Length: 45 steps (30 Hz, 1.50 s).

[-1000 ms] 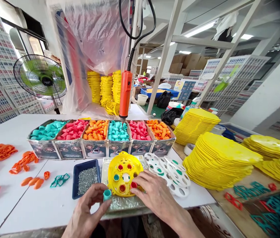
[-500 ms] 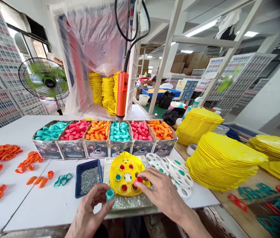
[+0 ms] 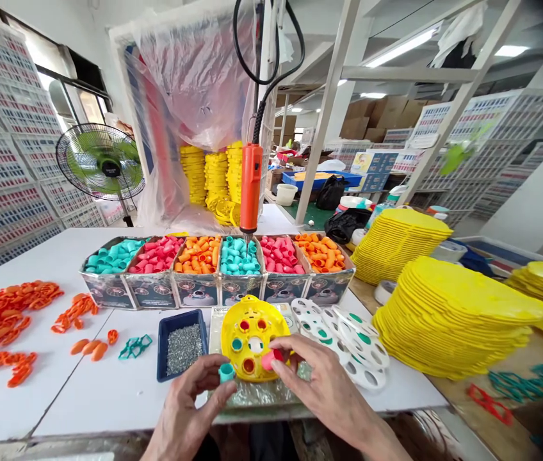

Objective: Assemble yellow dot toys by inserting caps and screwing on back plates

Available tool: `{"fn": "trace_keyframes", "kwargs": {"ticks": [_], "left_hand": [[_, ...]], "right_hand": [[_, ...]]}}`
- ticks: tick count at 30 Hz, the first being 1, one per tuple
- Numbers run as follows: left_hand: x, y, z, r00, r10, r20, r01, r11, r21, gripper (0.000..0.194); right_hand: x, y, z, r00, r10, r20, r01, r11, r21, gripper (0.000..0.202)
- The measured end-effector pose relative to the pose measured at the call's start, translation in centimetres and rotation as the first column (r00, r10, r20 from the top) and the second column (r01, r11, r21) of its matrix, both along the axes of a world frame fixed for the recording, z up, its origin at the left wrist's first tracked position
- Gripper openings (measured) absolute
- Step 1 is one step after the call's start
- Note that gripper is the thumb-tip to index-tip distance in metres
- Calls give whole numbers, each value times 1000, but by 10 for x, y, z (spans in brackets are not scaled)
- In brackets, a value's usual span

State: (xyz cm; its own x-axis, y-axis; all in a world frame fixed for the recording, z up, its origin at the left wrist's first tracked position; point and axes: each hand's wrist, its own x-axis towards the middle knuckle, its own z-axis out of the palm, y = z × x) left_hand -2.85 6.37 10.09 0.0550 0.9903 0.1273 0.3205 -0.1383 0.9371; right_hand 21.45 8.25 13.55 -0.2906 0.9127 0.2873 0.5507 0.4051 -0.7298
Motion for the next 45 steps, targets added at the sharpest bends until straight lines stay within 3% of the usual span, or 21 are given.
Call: {"fn": "trace_keyframes", "kwargs": {"ticks": [7,10,16,20,26,32,38,41,45], "left_hand": [[10,1,14,998,23,-56,-18,995,94,26],[15,1,17,997,35,-70,-31,998,62,29],[23,-1,16,995,3,98,1,999,-36,38],[28,1,17,987,-43,158,58,994,-90,42],[34,6,17,974,-47,223,77,989,-128,42],[36,7,10,951,-68,303,120,980,-158,41],[34,5,13,909,-196,367,281,940,-193,51],[33,1,20,905,-227,360,315,926,-207,60],[30,-1,21,894,-308,326,385,899,-206,56]], "right_hand": [[5,-2,-4,1000,1,15,-1,1000,-12,24],[8,-3,-4,1000,-5,-7,5,1000,-21,24],[13,-3,-7,999,-23,-35,24,1000,6,23],[18,-3,-7,998,-19,-61,16,999,-49,24],[15,-4,-6,961,-33,-275,-26,978,-209,30],[-3,-4,-17,840,-121,-529,-58,949,-309,40],[-8,-7,0,965,77,-251,-152,944,-292,35],[-6,-6,7,977,119,-176,-168,939,-299,33],[-5,-4,10,979,138,-151,-176,943,-281,28]]}}
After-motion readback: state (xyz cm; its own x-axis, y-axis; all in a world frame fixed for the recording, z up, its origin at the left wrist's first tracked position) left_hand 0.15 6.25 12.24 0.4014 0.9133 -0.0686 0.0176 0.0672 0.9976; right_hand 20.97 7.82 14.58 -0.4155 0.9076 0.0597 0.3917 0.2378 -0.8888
